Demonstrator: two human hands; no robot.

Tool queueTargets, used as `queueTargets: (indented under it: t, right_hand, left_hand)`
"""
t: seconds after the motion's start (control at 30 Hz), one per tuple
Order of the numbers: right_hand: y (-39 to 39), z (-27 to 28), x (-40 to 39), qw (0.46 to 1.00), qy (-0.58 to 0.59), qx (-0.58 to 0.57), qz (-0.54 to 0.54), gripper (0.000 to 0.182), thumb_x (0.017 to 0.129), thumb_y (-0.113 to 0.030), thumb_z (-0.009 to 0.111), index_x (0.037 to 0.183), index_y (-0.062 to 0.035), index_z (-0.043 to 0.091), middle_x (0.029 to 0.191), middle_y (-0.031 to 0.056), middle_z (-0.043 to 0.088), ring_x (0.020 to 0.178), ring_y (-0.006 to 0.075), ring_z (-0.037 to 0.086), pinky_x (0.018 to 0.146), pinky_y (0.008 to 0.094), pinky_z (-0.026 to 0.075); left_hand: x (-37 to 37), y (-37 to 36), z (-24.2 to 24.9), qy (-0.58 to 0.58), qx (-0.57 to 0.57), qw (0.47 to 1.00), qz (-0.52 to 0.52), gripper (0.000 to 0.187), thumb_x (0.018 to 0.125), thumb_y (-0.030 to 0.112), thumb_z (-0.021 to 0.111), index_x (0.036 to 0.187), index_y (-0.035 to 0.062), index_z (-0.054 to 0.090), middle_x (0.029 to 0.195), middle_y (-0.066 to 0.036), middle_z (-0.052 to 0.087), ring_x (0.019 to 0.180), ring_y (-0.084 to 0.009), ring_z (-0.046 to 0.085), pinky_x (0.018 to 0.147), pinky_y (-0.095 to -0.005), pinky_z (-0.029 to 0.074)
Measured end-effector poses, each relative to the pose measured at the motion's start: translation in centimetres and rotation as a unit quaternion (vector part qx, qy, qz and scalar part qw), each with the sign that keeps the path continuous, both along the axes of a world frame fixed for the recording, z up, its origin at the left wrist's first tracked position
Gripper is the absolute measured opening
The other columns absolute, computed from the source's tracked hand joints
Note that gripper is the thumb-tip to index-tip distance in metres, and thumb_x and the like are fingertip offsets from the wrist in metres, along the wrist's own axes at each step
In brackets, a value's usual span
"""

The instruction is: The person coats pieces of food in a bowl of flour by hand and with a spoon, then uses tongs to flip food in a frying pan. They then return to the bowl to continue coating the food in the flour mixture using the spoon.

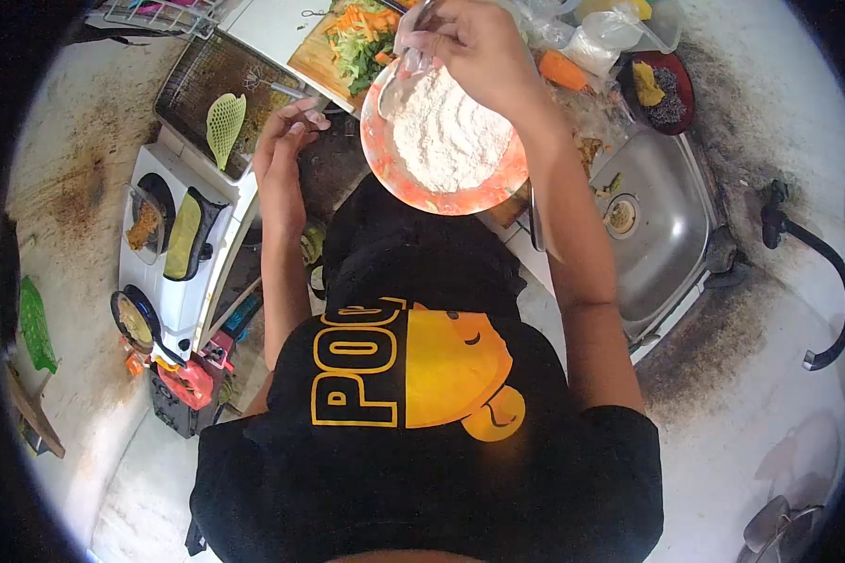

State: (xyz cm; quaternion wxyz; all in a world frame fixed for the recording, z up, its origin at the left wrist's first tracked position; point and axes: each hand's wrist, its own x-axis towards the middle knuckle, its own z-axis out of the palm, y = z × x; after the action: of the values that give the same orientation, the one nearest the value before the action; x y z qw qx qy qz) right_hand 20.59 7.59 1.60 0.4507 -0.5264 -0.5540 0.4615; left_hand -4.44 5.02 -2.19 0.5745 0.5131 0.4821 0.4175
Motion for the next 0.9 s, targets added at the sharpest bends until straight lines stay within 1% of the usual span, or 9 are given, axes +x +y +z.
queueTargets:
  t: [0.33, 0.43, 0.53, 0.6, 0.63, 0.67, 0.73, 0.83, 0.9]
  right_hand:
    - [-1.2, 1.1, 0.2, 0.991, 0.028, 0.054, -0.118, 0.015, 0.086, 0.012, 0.057, 0.099, 0.0052, 0.059, 0.084, 0.0069, 0.064, 0.075, 0.0139, 0.063, 0.066, 0.0252, 0.05]
    - [-2.3, 0.1, 1.2, 0.983, 0.092, 0.028, -0.157, 0.021, 0.085, 0.011, 0.059, 0.105, 0.0039, 0.058, 0.085, 0.007, 0.064, 0.075, 0.0137, 0.063, 0.065, 0.0258, 0.051]
    - [-3.5, -0.6, 1.3, 0.965, 0.114, 0.111, -0.211, 0.028, 0.086, 0.008, 0.059, 0.113, 0.0015, 0.056, 0.088, 0.0075, 0.065, 0.075, 0.0137, 0.063, 0.066, 0.0264, 0.052]
    - [-4.4, -0.3, 1.1, 0.957, 0.078, 0.13, -0.247, 0.033, 0.088, 0.006, 0.057, 0.12, -0.0019, 0.053, 0.089, 0.0076, 0.064, 0.074, 0.0139, 0.063, 0.066, 0.0254, 0.052]
    - [-4.8, 0.1, 0.9, 0.957, 0.078, 0.13, -0.248, 0.033, 0.088, 0.006, 0.057, 0.12, -0.0019, 0.053, 0.089, 0.0076, 0.064, 0.074, 0.0139, 0.063, 0.066, 0.0254, 0.052]
    - [-4.9, 0.7, 0.5, 0.951, 0.057, 0.138, -0.271, 0.026, 0.087, 0.003, 0.061, 0.113, -0.0003, 0.057, 0.09, 0.0069, 0.066, 0.077, 0.0111, 0.062, 0.068, 0.0234, 0.05]
    - [-5.7, 1.6, 0.0, 0.944, 0.038, 0.147, -0.293, 0.019, 0.087, 0.0, 0.066, 0.105, 0.0013, 0.061, 0.092, 0.0063, 0.067, 0.08, 0.0082, 0.062, 0.069, 0.0213, 0.048]
    - [-6.9, 2.6, -0.2, 0.94, 0.046, 0.139, -0.309, 0.022, 0.086, 0.0, 0.067, 0.107, 0.0009, 0.059, 0.092, 0.0056, 0.067, 0.08, 0.0087, 0.062, 0.071, 0.0213, 0.048]
    - [-7.6, 3.2, -0.2, 0.93, 0.037, 0.204, -0.304, 0.021, 0.085, 0.002, 0.067, 0.105, 0.0008, 0.059, 0.094, 0.0061, 0.067, 0.079, 0.0091, 0.063, 0.073, 0.0216, 0.049]
  left_hand:
    - [0.2, 0.1, -0.1, -0.022, -0.003, 1.0, -0.005, 0.035, 0.093, 0.021, 0.043, 0.115, -0.0003, 0.059, 0.098, -0.006, 0.062, 0.1, -0.0167, 0.057, 0.093, -0.0314, 0.039]
    - [0.2, 0.1, 0.1, -0.011, -0.005, 1.0, -0.003, 0.034, 0.093, 0.02, 0.043, 0.114, 0.0, 0.06, 0.098, -0.005, 0.062, 0.099, -0.0166, 0.057, 0.094, -0.0317, 0.039]
    - [0.5, 0.0, 0.2, 0.01, 0.012, 1.0, 0.007, 0.033, 0.09, 0.019, 0.045, 0.113, 0.0017, 0.061, 0.103, -0.008, 0.061, 0.102, -0.0178, 0.056, 0.096, -0.0326, 0.038]
    - [1.0, 0.0, 1.1, 0.156, 0.25, 0.955, -0.01, 0.034, 0.086, 0.014, 0.051, 0.116, 0.0085, 0.063, 0.11, -0.015, 0.056, 0.107, -0.0261, 0.05, 0.098, -0.0355, 0.035]
    - [1.4, -0.5, 1.8, 0.193, 0.271, 0.942, -0.036, 0.038, 0.083, 0.018, 0.054, 0.12, 0.0174, 0.065, 0.127, -0.022, 0.046, 0.121, -0.0361, 0.038, 0.106, -0.0449, 0.027]
    - [2.0, -0.7, 2.5, 0.194, 0.271, 0.942, -0.037, 0.038, 0.083, 0.018, 0.054, 0.12, 0.0174, 0.065, 0.127, -0.022, 0.046, 0.121, -0.0361, 0.038, 0.106, -0.0449, 0.027]
    - [3.4, -1.2, 3.3, 0.308, 0.369, 0.872, -0.097, 0.039, 0.085, 0.024, 0.055, 0.123, 0.0241, 0.065, 0.141, -0.024, 0.035, 0.131, -0.0412, 0.027, 0.109, -0.0513, 0.02]
    - [4.9, -2.0, 3.0, 0.335, 0.375, 0.853, -0.136, 0.038, 0.086, 0.028, 0.055, 0.123, 0.0294, 0.065, 0.149, -0.025, 0.024, 0.137, -0.0443, 0.017, 0.11, -0.0537, 0.015]
    - [4.9, -2.2, 3.1, 0.338, 0.383, 0.847, -0.146, 0.037, 0.087, 0.03, 0.055, 0.123, 0.03, 0.065, 0.15, -0.025, 0.024, 0.137, -0.0437, 0.016, 0.111, -0.053, 0.014]
